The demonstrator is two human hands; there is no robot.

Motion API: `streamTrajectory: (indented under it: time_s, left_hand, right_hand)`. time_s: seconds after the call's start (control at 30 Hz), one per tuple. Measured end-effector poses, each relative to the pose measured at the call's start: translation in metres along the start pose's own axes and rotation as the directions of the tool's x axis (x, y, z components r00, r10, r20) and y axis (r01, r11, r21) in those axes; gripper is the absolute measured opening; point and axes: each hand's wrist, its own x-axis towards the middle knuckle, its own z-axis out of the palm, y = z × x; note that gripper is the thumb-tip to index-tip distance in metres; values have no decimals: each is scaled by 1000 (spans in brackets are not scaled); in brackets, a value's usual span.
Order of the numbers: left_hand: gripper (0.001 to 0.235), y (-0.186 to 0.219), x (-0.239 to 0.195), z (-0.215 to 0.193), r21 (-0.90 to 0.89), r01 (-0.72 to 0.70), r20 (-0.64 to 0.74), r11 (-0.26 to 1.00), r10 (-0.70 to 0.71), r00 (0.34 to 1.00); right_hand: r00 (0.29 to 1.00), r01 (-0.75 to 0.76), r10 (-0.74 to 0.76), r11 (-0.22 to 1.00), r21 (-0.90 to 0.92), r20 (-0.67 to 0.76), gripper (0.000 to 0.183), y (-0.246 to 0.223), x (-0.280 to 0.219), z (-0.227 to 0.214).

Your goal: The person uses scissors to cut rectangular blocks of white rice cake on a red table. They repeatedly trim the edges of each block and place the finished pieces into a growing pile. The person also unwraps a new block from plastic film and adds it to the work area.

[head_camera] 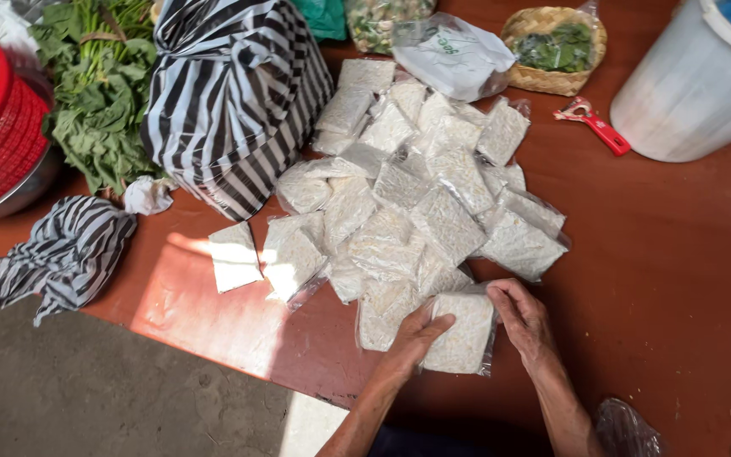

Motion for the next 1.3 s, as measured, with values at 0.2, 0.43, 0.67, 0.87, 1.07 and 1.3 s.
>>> streamTrajectory:
  time_s: [0.2, 0.43, 0.67, 0.87, 1.07, 1.3]
  left_hand:
    - [47, -11, -1, -11, -160, 56, 205, 986, -22, 979]
    - [48, -8, 1, -14, 331, -45, 209, 943, -26, 978]
    - [33, 11, -12, -3, 573, -163, 197, 803, 58, 979]
    - [29, -12, -26, -8, 397, -98, 236, 912, 2, 972]
    - [33, -49, -22, -14, 239, -117, 230, 964, 61, 971]
    - [44, -57, -18, -20, 347, -258, 166, 902, 212, 963]
  right_hand:
    - [915, 311, -343, 935, 171, 211, 23, 13, -21, 14]
    - [951, -245, 179, 934, 260, 250, 42, -44, -46, -26]
    - [934, -67, 44, 996, 53, 354, 22, -45, -59, -17]
    - [965, 133, -127, 991, -14, 228, 12, -27, -71, 6]
    - [973, 204, -229, 903, -377, -22, 9, -25, -85, 23]
    - [986, -131, 141, 986, -102, 90, 20, -12, -94, 31]
